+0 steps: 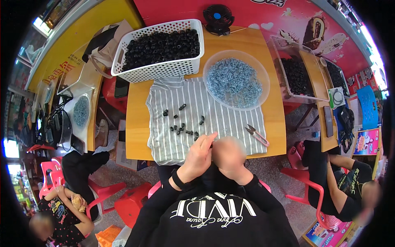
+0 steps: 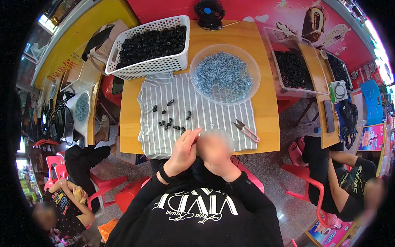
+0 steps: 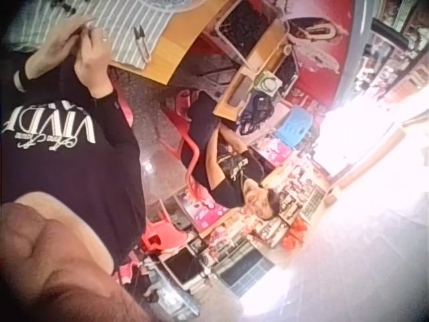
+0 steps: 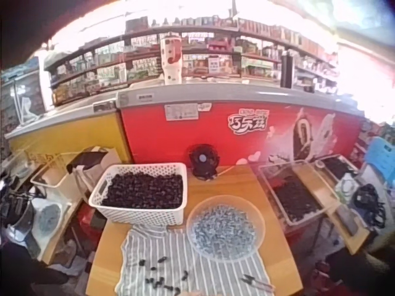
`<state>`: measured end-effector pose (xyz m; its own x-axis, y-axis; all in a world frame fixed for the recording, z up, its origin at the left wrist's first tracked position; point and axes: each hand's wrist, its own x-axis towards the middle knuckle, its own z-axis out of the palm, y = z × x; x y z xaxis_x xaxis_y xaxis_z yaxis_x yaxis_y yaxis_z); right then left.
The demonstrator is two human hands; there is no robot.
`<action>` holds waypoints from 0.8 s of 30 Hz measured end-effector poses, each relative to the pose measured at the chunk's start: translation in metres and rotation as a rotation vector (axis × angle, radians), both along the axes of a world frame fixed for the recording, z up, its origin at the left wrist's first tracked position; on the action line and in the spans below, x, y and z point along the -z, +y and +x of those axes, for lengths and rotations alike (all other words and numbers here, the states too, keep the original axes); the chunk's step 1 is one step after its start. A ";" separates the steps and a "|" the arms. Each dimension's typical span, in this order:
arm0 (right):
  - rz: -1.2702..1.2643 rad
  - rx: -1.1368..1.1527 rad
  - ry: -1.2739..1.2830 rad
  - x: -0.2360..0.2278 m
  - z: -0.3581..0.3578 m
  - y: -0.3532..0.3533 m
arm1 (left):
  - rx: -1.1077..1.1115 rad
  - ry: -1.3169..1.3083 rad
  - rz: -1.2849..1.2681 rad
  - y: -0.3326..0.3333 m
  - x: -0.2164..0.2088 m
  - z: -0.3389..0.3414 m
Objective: The person sits at a table and repeatedly picks up small black plastic components and light blue granular material. They manipulate the components by hand, appearing to insert the granular material into the black pieces. The person places the assembled units onto a striped cloth on the table. A pair of pliers is visible on the table but is not used during the clip.
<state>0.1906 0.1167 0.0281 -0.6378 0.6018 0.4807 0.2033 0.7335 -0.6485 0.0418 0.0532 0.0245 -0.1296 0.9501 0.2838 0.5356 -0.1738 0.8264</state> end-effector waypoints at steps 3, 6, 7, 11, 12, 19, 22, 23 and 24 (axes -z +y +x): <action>0.043 -0.017 -0.007 0.004 0.002 0.000 | 0.023 0.098 0.036 0.000 0.002 0.002; 0.066 -0.030 -0.024 0.005 0.005 0.000 | 0.036 0.143 0.097 0.001 0.003 0.005; 0.072 -0.036 -0.032 0.007 0.006 0.000 | 0.028 0.145 0.112 0.002 0.003 0.006; 0.127 -0.042 -0.050 0.010 0.006 0.000 | 0.025 0.146 0.142 0.003 0.001 0.006; 0.134 -0.041 -0.050 0.010 0.006 0.000 | 0.036 0.163 0.133 0.002 0.002 0.005; 0.195 -0.037 -0.104 0.013 0.006 0.002 | 0.029 0.176 0.114 0.006 -0.001 0.006; 0.196 -0.044 -0.104 0.012 0.006 0.003 | 0.043 0.193 0.097 0.007 -0.006 0.005; 0.196 -0.047 -0.101 0.012 0.006 0.003 | 0.047 0.199 0.090 0.007 -0.006 0.005; 0.198 -0.047 -0.108 0.013 0.007 0.002 | 0.049 0.209 0.082 0.006 -0.006 0.005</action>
<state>0.1971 0.1189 0.0153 -0.7171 0.4705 0.5142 0.2259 0.8549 -0.4671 0.0468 0.0597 0.0308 -0.0143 0.9263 0.3765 0.6827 -0.2661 0.6806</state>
